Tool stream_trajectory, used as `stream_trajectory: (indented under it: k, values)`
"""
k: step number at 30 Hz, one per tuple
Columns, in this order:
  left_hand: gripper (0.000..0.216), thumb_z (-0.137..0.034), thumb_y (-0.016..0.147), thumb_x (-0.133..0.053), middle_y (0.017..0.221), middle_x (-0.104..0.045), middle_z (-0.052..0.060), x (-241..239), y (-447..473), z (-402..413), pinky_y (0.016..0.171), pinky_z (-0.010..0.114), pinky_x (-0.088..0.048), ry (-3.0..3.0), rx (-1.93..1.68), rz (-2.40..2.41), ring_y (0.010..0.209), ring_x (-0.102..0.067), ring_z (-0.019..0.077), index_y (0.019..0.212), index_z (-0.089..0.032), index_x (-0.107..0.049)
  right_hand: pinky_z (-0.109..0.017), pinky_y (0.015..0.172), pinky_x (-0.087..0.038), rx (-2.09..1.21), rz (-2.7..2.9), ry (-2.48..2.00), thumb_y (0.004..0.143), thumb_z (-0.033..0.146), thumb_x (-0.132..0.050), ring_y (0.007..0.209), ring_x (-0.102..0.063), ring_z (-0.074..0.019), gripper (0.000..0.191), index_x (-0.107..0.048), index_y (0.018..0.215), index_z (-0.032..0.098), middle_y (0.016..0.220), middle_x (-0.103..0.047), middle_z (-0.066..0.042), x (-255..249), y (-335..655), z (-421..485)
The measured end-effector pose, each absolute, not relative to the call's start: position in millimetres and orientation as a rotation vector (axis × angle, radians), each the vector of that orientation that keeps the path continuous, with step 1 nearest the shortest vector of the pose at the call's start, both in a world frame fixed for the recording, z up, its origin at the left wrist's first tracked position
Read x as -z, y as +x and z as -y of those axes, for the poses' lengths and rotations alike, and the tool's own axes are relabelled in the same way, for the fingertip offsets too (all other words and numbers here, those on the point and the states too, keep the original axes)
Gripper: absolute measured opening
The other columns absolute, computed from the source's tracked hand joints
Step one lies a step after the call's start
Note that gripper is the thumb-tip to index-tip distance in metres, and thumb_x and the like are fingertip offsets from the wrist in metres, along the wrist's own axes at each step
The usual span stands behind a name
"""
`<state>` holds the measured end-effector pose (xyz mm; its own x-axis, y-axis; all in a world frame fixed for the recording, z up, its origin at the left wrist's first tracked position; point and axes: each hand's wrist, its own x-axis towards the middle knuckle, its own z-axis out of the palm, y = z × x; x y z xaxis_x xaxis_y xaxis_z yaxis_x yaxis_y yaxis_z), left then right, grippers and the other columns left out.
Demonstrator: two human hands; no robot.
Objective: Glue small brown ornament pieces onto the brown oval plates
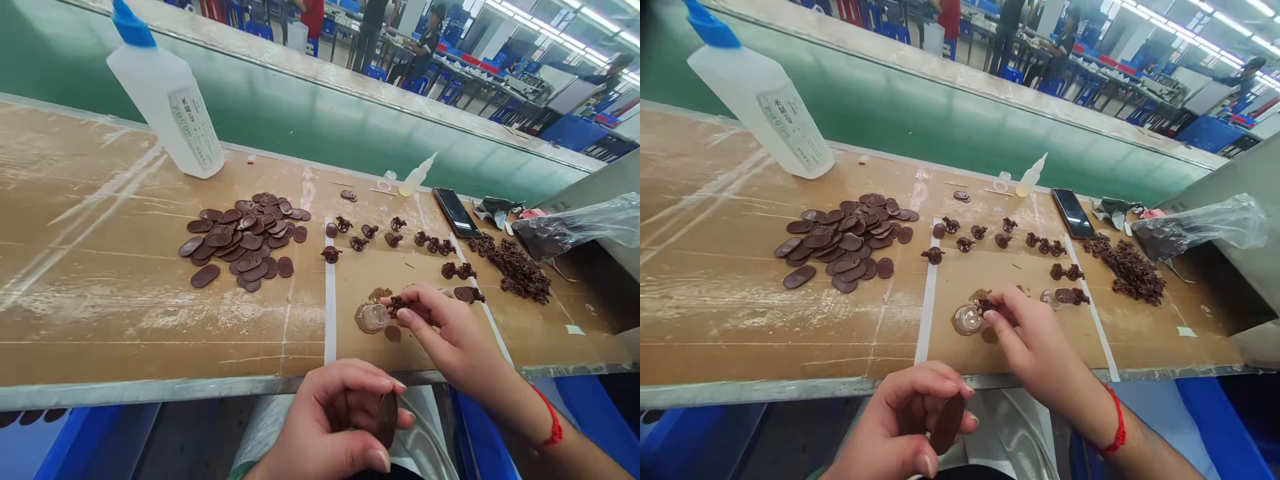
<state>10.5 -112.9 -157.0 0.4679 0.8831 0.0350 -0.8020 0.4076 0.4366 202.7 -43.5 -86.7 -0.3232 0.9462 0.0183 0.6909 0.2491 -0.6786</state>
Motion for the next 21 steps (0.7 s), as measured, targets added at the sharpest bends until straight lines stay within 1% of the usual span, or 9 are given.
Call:
stream_trajectory:
  k: [3, 5, 9, 18, 21]
  values:
    - [0.041, -0.012, 0.073, -0.093, 0.111, -0.078, 0.000, 152.8, 8.4, 110.7, 0.093, 0.028, -0.062, 0.442, -1.065, -0.218, 0.086, -0.079, 0.0123, 0.108, -0.030, -0.083, -0.022, 0.061, -0.049, -0.821, 2.093, -1.515, 0.101, 0.021, -0.054, 0.068, -0.062, -0.0129, 0.010, -0.063, 0.096, 0.021, 0.079, -0.068, 0.002, 83.4, 198.6, 41.9]
    - [0.041, -0.010, 0.073, -0.093, 0.108, -0.078, 0.000, 152.8, 7.7, 110.3, 0.091, 0.027, -0.062, 0.459, -1.069, -0.210, 0.081, -0.077, 0.0100, 0.108, -0.030, -0.083, -0.021, 0.063, -0.050, -0.838, 2.088, -1.518, 0.101, 0.022, -0.055, 0.068, -0.065, -0.0119, 0.009, -0.063, 0.096, 0.022, 0.079, -0.069, 0.003, 81.7, 197.0, 41.0]
    - [0.044, -0.008, 0.073, -0.092, 0.110, -0.077, 0.001, 155.6, 7.8, 111.1, 0.078, 0.018, -0.062, 0.474, -1.067, -0.200, 0.091, -0.079, 0.0144, 0.109, -0.030, -0.083, -0.019, 0.065, -0.051, -0.851, 2.102, -1.519, 0.101, 0.022, -0.057, 0.070, -0.068, -0.0108, 0.008, -0.064, 0.096, 0.022, 0.080, -0.071, 0.003, 78.0, 195.5, 40.1]
    - [0.044, -0.011, 0.075, -0.091, 0.104, -0.075, 0.001, 158.6, 11.5, 112.1, 0.083, 0.024, -0.062, 0.484, -1.089, -0.187, 0.083, -0.078, 0.0117, 0.113, -0.032, -0.082, -0.017, 0.062, -0.048, -0.797, 2.148, -1.513, 0.099, 0.020, -0.059, 0.066, -0.064, -0.0089, 0.010, -0.064, 0.091, 0.022, 0.074, -0.067, 0.005, 74.2, 193.2, 39.0]
    - [0.045, -0.011, 0.075, -0.091, 0.102, -0.074, 0.001, 159.3, 12.3, 111.9, 0.082, 0.022, -0.062, 0.481, -1.109, -0.163, 0.080, -0.077, 0.0101, 0.114, -0.031, -0.081, -0.017, 0.060, -0.047, -0.777, 2.154, -1.526, 0.099, 0.020, -0.059, 0.064, -0.062, -0.0082, 0.009, -0.064, 0.091, 0.022, 0.073, -0.066, 0.006, 74.0, 192.4, 39.4]
